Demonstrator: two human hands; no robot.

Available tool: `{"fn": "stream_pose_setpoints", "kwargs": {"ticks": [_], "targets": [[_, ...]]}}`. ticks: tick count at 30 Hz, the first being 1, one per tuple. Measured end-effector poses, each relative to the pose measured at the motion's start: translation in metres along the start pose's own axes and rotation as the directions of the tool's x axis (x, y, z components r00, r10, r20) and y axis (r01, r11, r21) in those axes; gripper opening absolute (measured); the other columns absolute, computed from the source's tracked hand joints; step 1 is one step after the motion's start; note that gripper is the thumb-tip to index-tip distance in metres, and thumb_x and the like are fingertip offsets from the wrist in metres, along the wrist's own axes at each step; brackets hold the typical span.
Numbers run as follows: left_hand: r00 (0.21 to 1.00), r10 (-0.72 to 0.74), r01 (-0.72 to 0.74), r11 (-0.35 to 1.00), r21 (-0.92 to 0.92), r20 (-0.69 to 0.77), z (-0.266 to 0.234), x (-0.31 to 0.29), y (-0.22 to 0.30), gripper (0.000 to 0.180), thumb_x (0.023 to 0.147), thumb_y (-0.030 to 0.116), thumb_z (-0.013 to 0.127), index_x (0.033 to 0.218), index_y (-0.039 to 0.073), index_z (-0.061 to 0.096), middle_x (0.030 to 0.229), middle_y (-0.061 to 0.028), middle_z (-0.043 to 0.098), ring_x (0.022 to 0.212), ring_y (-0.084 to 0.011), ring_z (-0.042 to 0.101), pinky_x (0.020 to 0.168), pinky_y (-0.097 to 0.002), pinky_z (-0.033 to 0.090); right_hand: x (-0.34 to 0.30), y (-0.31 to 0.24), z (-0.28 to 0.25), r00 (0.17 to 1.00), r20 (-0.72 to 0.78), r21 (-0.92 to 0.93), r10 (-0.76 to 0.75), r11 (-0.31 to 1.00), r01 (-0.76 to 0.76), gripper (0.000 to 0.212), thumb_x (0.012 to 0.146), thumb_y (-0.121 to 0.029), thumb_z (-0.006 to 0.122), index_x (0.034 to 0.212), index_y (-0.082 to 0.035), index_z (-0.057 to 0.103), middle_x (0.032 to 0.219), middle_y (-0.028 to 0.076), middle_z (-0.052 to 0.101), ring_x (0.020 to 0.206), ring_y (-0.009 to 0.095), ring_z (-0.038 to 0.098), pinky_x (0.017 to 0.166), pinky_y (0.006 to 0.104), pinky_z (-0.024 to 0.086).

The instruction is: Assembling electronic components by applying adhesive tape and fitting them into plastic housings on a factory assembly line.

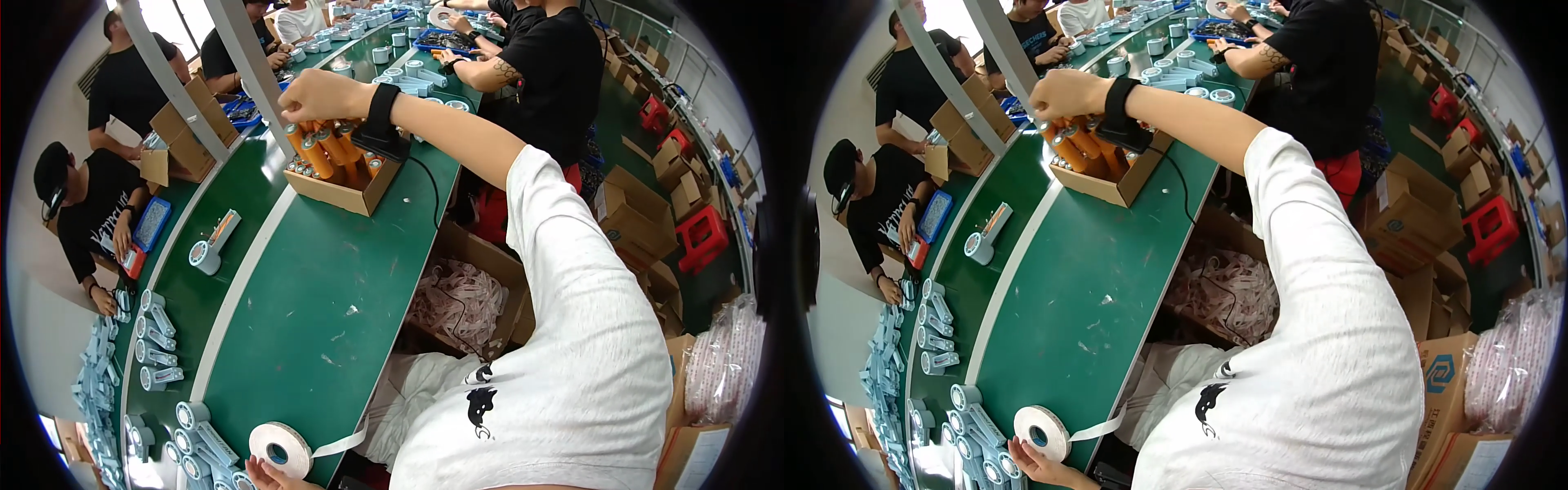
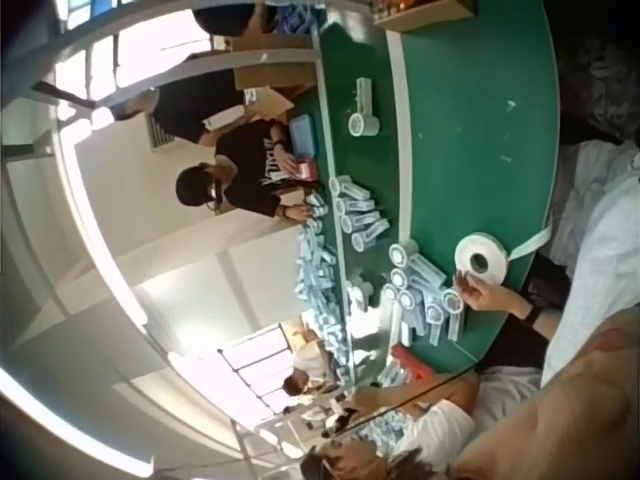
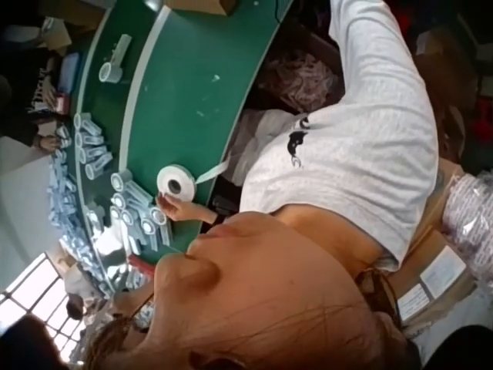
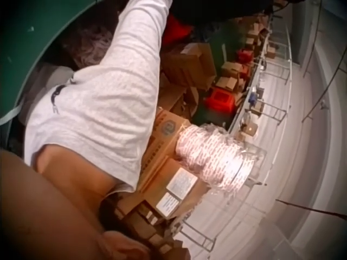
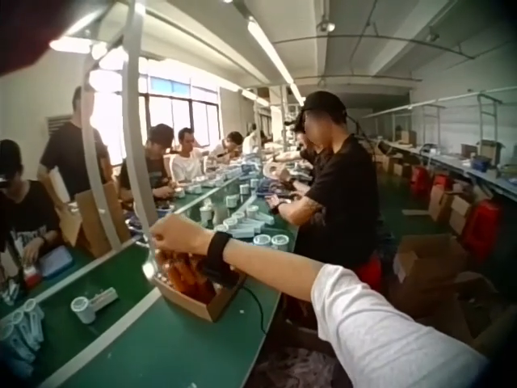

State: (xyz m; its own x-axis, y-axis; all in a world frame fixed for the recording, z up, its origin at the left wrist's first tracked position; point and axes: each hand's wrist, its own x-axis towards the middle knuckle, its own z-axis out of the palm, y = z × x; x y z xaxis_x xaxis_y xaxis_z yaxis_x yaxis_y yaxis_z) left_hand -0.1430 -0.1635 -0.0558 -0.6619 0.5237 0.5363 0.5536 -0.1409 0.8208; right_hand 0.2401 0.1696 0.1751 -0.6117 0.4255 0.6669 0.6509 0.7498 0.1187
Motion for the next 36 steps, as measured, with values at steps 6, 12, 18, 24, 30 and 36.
{"fn": "stream_pose_setpoints", "kwargs": {"ticks": [6, 12, 18, 24, 30, 36], "targets": [[0.994, -0.106, 0.105, 0.992, 0.075, 0.011, 0.005, 0.002, 0.002, 0.025, 0.08, 0.016, 0.063, 0.098, -0.002, 0.062, 0.09, -0.0133, 0.061, 0.079, -0.0227, 0.057, 0.068, -0.0315, 0.047, 0.027, -0.078, 0.021, 0.996, 0.026, 0.238, -0.089, 0.968, 0.08, 0.026, 0.073, -0.017, 0.059, 0.058, 0.003, 0.05, 0.05, 0.016, 0.047, 0.046, 0.025, 0.05, 0.049, 0.0325, 0.04], [0.989, -0.119, 0.097, 0.969, 0.225, 0.085, 0.003, 0.004, -0.013, 0.026, 0.087, 0.01, 0.05, 0.109, -0.002, 0.055, 0.106, -0.0133, 0.059, 0.094, -0.0224, 0.057, 0.08, -0.0308, 0.045, -0.012, -0.102, 0.122, 0.97, 0.242, 0.626, 0.034, 0.758, -0.183, 0.023, 0.07, -0.019, 0.06, 0.059, 0.002, 0.056, 0.053, 0.014, 0.052, 0.049, 0.024, 0.053, 0.05, 0.0319, 0.042], [0.991, -0.068, 0.044, 0.979, 0.197, 0.115, 0.004, 0.002, -0.013, 0.024, 0.088, 0.01, 0.049, 0.107, -0.002, 0.057, 0.104, -0.0126, 0.06, 0.087, -0.0206, 0.058, 0.072, -0.0294, 0.046, -0.053, -0.067, 0.151, 0.974, 0.218, 0.402, 0.069, 0.903, -0.154, 0.03, 0.078, -0.023, 0.06, 0.063, 0.001, 0.049, 0.05, 0.012, 0.045, 0.045, 0.024, 0.045, 0.049, 0.0326, 0.039], [0.963, 0.125, -0.2, 0.925, 0.324, 0.24, -0.005, 0.001, -0.003, 0.025, 0.082, 0.01, 0.055, 0.104, -0.004, 0.056, 0.103, -0.0124, 0.059, 0.097, -0.0261, 0.052, 0.083, -0.0354, 0.04, -0.074, -0.068, 0.154, 0.997, 0.079, -0.084, 0.022, 0.996, -0.015, 0.024, 0.082, -0.029, 0.054, 0.079, -0.004, 0.055, 0.07, 0.012, 0.053, 0.066, 0.03, 0.055, 0.059, 0.0358, 0.045], [0.745, 0.197, -0.554, 0.716, 0.425, 0.637, -0.027, 0.007, 0.02, 0.037, 0.071, 0.013, 0.065, 0.103, -0.004, 0.054, 0.103, -0.0148, 0.055, 0.105, -0.0316, 0.045, 0.091, -0.0395, 0.034, -0.066, -0.105, 0.106, 0.91, 0.065, 0.233, 0.41, 0.88, -0.413, 0.032, 0.084, -0.036, 0.051, 0.097, -0.007, 0.057, 0.101, 0.015, 0.053, 0.092, 0.03, 0.053, 0.076, 0.0399, 0.043], [0.542, -0.039, -0.569, 0.719, 0.4, 0.84, -0.031, 0.048, 0.018, 0.051, 0.058, 0.009, 0.069, 0.104, -0.003, 0.05, 0.107, -0.015, 0.051, 0.101, -0.0329, 0.045, 0.087, -0.0393, 0.037, -0.096, -0.16, 0.162, 0.92, 0.096, -0.097, 0.381, 0.923, -0.372, 0.046, 0.081, -0.045, 0.054, 0.107, -0.008, 0.058, 0.111, 0.017, 0.05, 0.108, 0.033, 0.044, 0.089, 0.0454, 0.036]]}}
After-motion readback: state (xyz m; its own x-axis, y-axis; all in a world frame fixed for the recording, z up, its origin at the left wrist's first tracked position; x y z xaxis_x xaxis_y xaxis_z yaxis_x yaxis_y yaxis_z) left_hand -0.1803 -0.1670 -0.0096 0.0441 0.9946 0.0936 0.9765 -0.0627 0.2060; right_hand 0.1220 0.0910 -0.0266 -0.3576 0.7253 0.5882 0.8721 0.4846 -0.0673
